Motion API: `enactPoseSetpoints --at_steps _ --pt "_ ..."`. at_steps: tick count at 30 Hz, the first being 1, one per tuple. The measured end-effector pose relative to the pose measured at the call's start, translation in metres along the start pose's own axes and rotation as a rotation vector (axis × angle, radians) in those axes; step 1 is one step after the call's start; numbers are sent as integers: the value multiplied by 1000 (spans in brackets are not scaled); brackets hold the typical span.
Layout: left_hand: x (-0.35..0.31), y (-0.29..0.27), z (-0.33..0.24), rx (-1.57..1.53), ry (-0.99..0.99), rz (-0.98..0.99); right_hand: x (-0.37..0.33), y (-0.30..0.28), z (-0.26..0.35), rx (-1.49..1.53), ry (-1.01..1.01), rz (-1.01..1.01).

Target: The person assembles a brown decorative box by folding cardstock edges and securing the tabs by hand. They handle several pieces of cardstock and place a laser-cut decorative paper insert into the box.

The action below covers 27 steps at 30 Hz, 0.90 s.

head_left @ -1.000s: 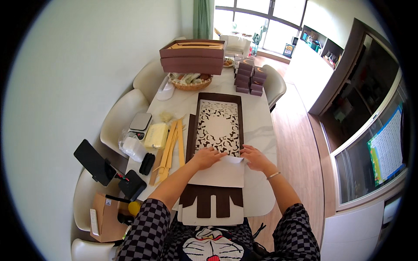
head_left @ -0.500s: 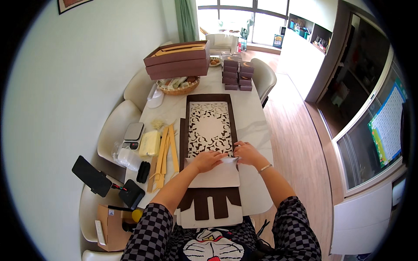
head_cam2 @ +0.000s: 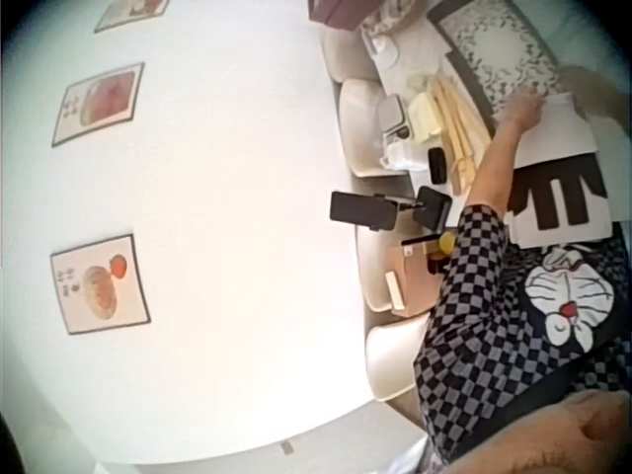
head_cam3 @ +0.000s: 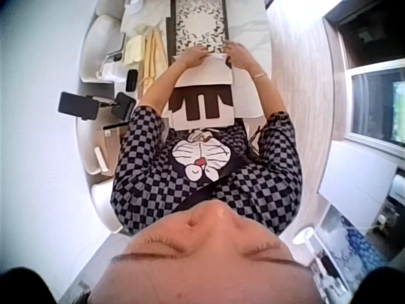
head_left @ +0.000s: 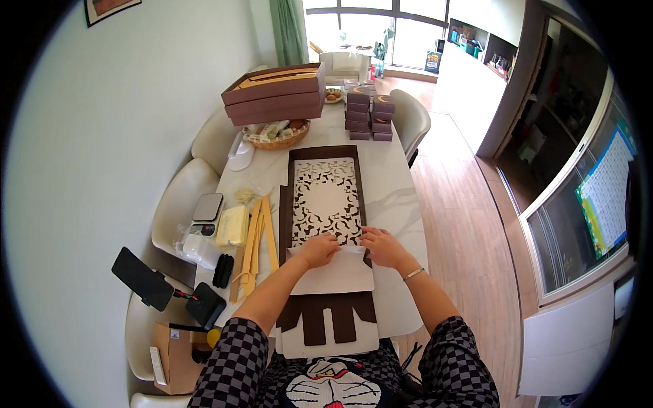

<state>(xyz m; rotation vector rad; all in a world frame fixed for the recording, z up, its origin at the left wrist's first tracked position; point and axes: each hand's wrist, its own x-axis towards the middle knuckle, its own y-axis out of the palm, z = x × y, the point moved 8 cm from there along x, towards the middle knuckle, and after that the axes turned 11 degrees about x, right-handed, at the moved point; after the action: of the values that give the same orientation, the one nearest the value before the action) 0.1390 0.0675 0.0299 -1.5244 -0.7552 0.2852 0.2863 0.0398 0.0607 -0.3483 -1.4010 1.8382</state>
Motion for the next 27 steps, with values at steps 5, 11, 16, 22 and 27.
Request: enactPoseSetpoints --at_steps 5,11,16,22,27 --pt "4 0 4 -23 -16 0 2 0 -5 -52 -142 -21" --pt "-1 5 4 -101 -23 -10 8 1 -3 -43 -87 11" --pt "1 3 0 -80 -37 50 0 2 -1 -45 -92 -94" --pt "1 2 0 -91 -38 73 6 -1 1 -55 -107 -52" --pt "3 3 -4 -23 -20 120 19 10 -5 -76 -50 110"
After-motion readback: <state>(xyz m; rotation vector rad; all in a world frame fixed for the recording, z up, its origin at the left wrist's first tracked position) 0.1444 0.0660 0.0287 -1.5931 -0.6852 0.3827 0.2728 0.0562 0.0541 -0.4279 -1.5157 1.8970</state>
